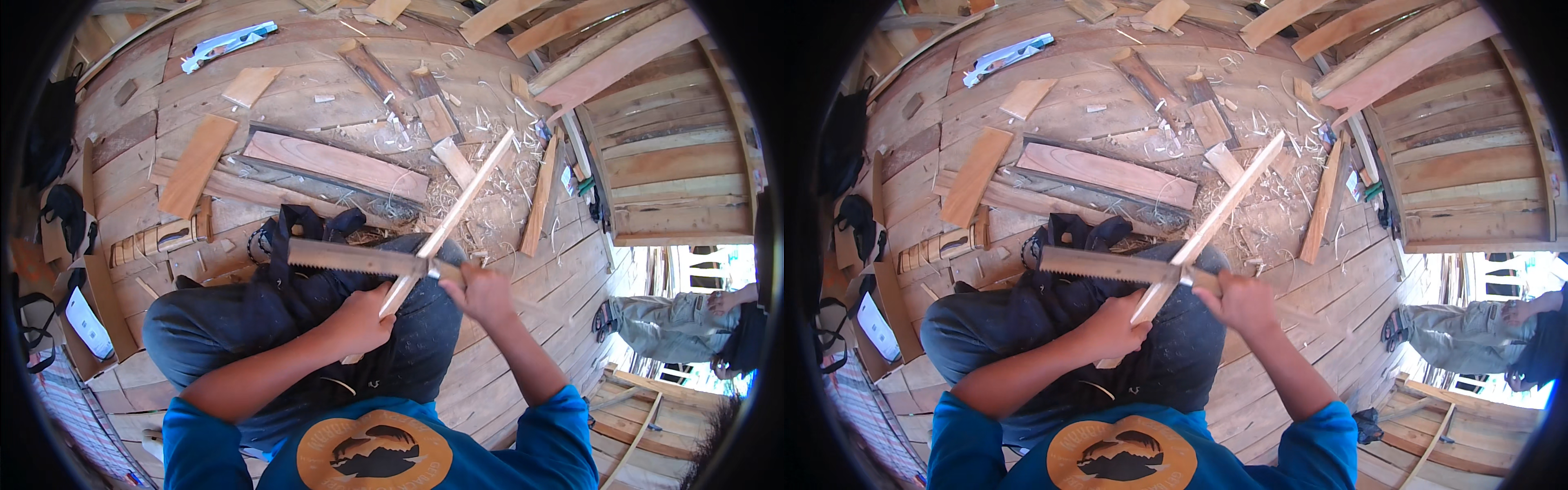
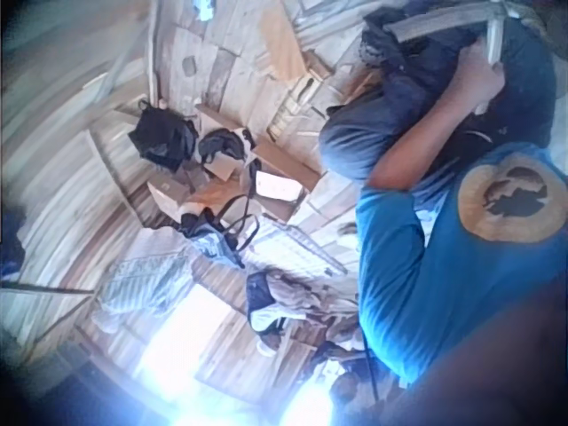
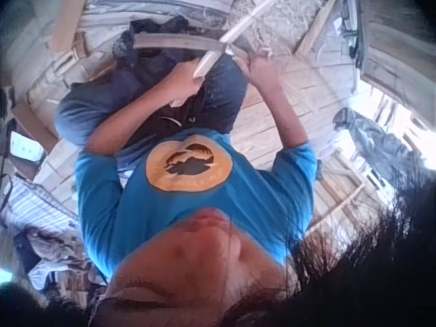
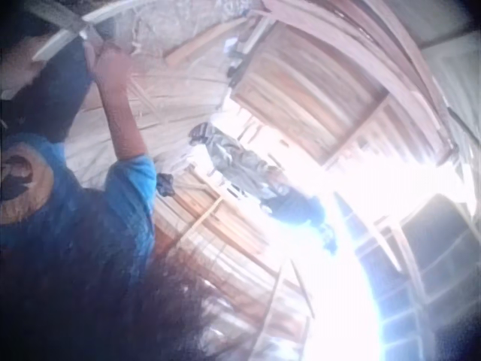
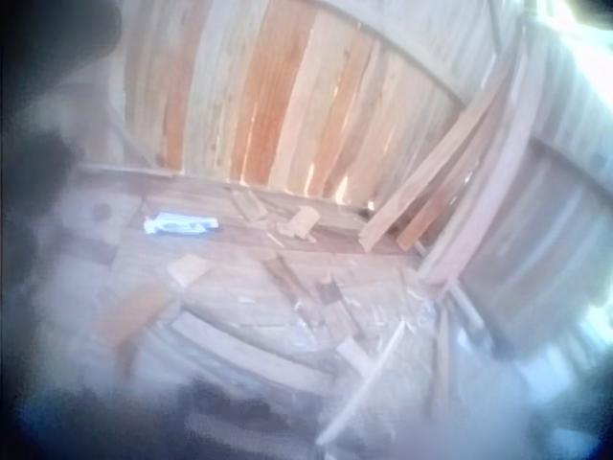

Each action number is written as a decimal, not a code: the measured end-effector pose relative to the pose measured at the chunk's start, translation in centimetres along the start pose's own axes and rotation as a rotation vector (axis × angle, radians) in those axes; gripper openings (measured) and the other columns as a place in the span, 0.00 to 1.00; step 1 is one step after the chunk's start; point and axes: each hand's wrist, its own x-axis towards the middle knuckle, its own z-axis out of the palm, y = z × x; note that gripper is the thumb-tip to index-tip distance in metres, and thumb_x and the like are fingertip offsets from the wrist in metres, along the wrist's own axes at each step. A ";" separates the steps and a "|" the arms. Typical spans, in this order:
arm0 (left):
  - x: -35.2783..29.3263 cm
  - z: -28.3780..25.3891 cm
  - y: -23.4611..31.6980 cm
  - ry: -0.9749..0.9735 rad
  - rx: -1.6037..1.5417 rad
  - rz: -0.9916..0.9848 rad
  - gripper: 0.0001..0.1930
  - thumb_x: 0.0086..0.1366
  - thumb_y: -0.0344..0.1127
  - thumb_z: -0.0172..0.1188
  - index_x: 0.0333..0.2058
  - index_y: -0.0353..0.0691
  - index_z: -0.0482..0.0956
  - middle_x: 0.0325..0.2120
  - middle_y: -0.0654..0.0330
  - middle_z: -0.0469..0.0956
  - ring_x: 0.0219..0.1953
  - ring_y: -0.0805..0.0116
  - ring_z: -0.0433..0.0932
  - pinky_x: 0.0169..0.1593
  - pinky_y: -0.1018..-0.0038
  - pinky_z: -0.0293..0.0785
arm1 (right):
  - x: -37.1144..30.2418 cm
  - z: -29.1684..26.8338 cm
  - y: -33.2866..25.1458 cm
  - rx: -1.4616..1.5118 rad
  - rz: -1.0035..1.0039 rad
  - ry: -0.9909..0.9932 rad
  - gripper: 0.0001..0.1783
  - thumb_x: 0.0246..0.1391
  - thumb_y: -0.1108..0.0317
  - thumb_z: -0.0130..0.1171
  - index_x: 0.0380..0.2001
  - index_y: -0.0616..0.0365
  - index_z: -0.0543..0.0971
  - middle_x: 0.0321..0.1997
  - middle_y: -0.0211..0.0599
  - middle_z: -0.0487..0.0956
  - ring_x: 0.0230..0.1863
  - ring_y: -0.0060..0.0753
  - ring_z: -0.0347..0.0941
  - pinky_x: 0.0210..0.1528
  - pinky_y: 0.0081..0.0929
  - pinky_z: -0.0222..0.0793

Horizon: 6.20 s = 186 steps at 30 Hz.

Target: The person saws a wooden slat while sitting on a wooden floor, repeatedly drawing the blade across the surface.

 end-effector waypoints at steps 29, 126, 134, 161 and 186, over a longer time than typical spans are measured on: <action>-0.1 -0.2 0.0 -0.025 0.018 0.040 0.19 0.60 0.28 0.56 0.50 0.30 0.66 0.25 0.43 0.78 0.24 0.57 0.82 0.31 0.64 0.78 | 4.7 -2.6 5.5 -0.085 0.060 -0.048 0.35 0.56 0.32 0.43 0.19 0.56 0.75 0.14 0.42 0.75 0.20 0.46 0.76 0.22 0.41 0.70; -3.5 -0.8 3.9 -0.057 0.456 0.078 0.15 0.59 0.29 0.52 0.42 0.30 0.62 0.22 0.35 0.75 0.27 0.35 0.76 0.34 0.48 0.72 | 1.8 -0.9 5.3 0.151 0.430 -0.167 0.40 0.55 0.28 0.38 0.26 0.56 0.80 0.21 0.47 0.79 0.27 0.48 0.79 0.30 0.43 0.74; -3.4 -1.1 3.3 -0.055 0.412 0.044 0.18 0.59 0.30 0.52 0.46 0.28 0.61 0.22 0.33 0.75 0.28 0.34 0.76 0.35 0.48 0.72 | 0.8 -0.2 2.1 0.181 0.173 -0.082 0.40 0.55 0.29 0.39 0.24 0.58 0.80 0.21 0.48 0.79 0.26 0.50 0.79 0.31 0.44 0.74; -2.5 -1.2 1.5 -0.183 0.112 -0.038 0.24 0.60 0.31 0.52 0.51 0.23 0.57 0.23 0.32 0.75 0.28 0.35 0.77 0.34 0.53 0.74 | 3.4 1.3 6.4 0.083 0.328 0.023 0.39 0.55 0.29 0.41 0.25 0.58 0.78 0.21 0.48 0.79 0.26 0.51 0.78 0.29 0.46 0.74; -2.3 -1.2 0.4 -0.140 0.152 -0.009 0.23 0.61 0.31 0.51 0.51 0.24 0.58 0.25 0.30 0.74 0.31 0.33 0.76 0.37 0.51 0.73 | 3.2 1.2 3.3 0.180 0.108 -0.018 0.36 0.54 0.32 0.46 0.25 0.59 0.78 0.18 0.49 0.77 0.23 0.52 0.77 0.27 0.44 0.73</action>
